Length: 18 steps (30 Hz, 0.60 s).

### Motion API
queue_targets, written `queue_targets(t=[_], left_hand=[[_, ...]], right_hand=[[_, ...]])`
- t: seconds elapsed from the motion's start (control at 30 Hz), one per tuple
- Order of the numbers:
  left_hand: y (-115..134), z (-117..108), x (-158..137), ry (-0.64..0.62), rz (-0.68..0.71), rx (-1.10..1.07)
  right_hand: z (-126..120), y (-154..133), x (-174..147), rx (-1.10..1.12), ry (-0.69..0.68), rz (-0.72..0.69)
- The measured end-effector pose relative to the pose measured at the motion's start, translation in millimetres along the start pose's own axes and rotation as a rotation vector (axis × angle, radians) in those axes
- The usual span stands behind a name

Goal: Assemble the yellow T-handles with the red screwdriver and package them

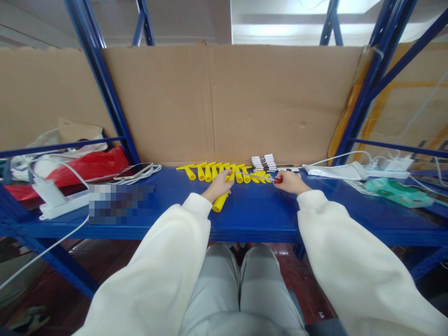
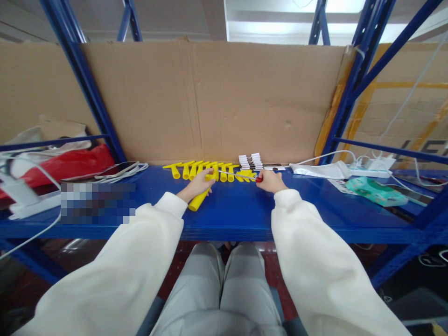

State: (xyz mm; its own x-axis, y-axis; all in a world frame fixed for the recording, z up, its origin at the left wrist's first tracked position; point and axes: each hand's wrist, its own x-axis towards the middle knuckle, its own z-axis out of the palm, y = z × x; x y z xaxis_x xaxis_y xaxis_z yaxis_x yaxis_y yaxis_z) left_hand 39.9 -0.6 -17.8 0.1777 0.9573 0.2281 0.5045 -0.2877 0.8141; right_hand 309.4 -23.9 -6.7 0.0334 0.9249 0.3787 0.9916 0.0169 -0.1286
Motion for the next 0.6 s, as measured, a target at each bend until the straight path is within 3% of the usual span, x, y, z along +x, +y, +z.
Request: queue_targets(t=[0.23, 0.47, 0.6], left_hand=[[3.0, -0.8, -1.2, -0.013, 0.002, 0.001], [2.5, -1.0, -1.0, -0.013, -0.016, -0.003], [2.6, -0.9, -1.0, -0.022, -0.012, 0.002]], right_hand=[[-3.1, -1.9, -1.4, 0.02, -0.064, -0.005], [-2.2, 0.4, -0.6, 0.003, 0.006, -0.016], [-0.3, 1.3, 0.2, 0.012, -0.03, -0.035]])
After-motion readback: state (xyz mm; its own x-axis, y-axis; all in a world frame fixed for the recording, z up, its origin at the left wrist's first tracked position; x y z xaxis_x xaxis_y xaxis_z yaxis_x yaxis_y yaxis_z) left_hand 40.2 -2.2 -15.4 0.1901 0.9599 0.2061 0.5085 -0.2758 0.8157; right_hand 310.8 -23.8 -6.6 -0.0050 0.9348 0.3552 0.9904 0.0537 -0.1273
